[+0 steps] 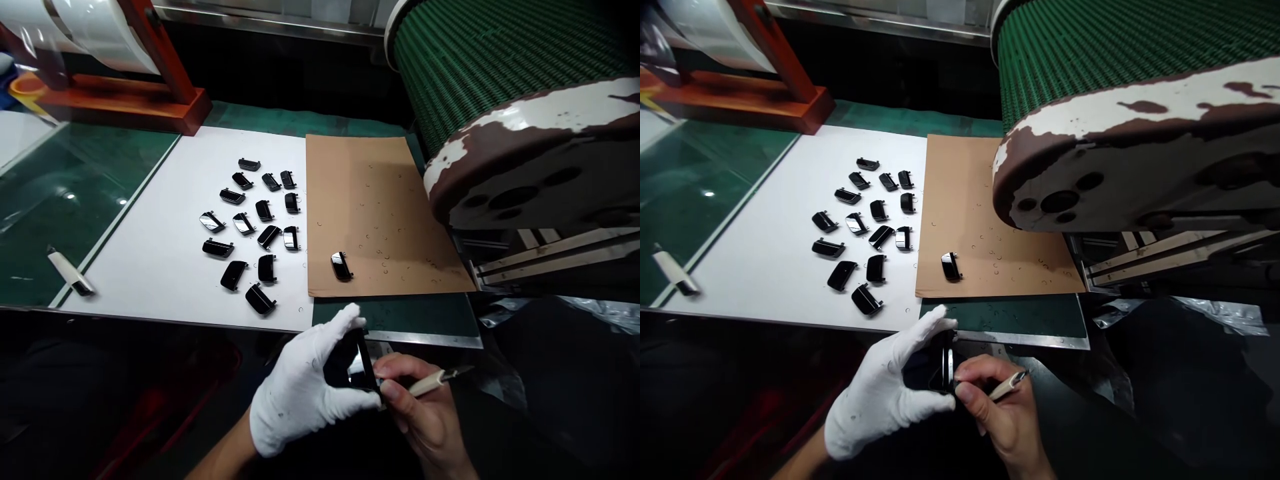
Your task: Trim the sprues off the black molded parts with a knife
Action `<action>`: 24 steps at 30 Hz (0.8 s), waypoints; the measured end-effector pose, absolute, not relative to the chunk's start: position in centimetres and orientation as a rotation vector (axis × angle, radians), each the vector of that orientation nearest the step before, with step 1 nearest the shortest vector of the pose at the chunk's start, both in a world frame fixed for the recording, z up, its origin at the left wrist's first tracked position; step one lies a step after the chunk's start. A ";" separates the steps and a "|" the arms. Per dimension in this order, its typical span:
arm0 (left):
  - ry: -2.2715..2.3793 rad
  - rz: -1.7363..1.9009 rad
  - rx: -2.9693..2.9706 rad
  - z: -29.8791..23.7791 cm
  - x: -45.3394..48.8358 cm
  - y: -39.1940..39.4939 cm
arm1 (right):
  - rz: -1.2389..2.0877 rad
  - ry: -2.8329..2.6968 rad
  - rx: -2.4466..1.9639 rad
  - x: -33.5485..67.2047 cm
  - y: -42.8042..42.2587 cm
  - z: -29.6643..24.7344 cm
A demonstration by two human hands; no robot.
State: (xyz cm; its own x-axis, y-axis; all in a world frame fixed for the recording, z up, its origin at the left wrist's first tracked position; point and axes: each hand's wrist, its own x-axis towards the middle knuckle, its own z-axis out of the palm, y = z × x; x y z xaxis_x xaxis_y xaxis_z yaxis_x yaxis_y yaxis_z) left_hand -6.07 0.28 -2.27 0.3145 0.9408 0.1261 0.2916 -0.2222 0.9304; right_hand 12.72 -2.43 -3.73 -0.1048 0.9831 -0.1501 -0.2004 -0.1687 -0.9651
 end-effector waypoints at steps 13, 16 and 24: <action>1.158 1.024 1.872 -2.0 -5.9 0.3 | 1.334 -1.212 -1.120 13.1 -2.1 -3.2; 1.164 1.032 1.887 -2.1 -5.9 0.3 | 1.313 -1.241 -1.115 13.1 -2.0 -3.1; 1.143 1.075 1.872 -2.2 -5.8 0.2 | 1.274 -1.284 -1.111 13.1 -2.1 -3.1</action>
State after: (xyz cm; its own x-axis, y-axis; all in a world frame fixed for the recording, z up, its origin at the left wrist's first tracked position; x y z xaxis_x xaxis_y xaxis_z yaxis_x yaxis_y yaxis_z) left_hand -5.81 0.19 -2.24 0.2716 0.9163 0.2942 0.3499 -0.3788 0.8568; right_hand 13.09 -2.10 -3.13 -0.1068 0.9936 0.0359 -0.0284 0.0330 -0.9991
